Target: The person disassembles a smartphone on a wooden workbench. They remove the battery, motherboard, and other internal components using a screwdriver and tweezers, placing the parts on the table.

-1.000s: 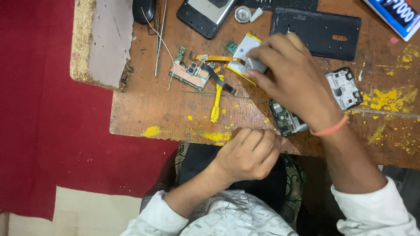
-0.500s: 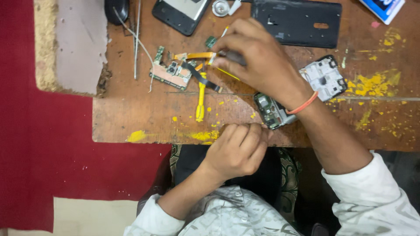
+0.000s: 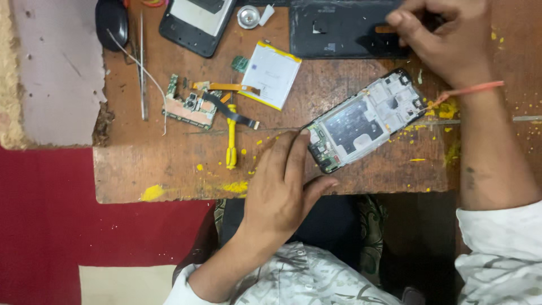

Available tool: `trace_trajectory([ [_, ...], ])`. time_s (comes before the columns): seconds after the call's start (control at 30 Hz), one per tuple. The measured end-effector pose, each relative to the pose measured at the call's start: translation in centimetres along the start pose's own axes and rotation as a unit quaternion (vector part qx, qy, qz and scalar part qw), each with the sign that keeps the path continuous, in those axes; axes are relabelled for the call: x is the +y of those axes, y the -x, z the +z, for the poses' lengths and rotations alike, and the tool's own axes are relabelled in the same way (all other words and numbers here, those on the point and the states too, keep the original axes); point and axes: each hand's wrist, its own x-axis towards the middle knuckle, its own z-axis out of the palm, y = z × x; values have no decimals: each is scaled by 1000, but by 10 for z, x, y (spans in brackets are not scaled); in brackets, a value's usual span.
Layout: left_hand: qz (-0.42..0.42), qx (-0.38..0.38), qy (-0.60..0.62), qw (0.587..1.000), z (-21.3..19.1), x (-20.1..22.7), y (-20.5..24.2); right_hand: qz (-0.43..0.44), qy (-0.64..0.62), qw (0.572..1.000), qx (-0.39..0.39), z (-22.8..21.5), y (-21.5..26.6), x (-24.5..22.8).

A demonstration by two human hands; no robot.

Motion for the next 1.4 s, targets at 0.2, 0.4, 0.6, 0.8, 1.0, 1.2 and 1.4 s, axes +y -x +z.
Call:
trace_trajectory([
  [0.2, -5, -24, -49, 998, 2, 9, -17, 120, -31, 983, -134, -38, 6, -9],
  [0.4, 5, -24, -62, 998, 3, 10, -23, 70, -73, 966, -237, -36, -4, -29],
  [0.6, -11, -108, -6, 994, -13, -3, -33, -74, -95, 951, -283, -13, -15, -49],
  [0.8, 37, -79, 41, 995, -28, -26, -38, -83, -83, 951, -287, -12, -16, -52],
  [1.0, 46, -5, -45, 998, -45, -29, -26, -95, -84, 951, -283, -10, -18, -50],
  [1.2, 24, -10, -209, 978, -87, -37, -31, -123, -48, 955, -265, -11, -15, -49],
  [1.4, -22, -46, -185, 981, -85, -41, -29, -123, -22, 961, -249, -6, -13, -57],
])
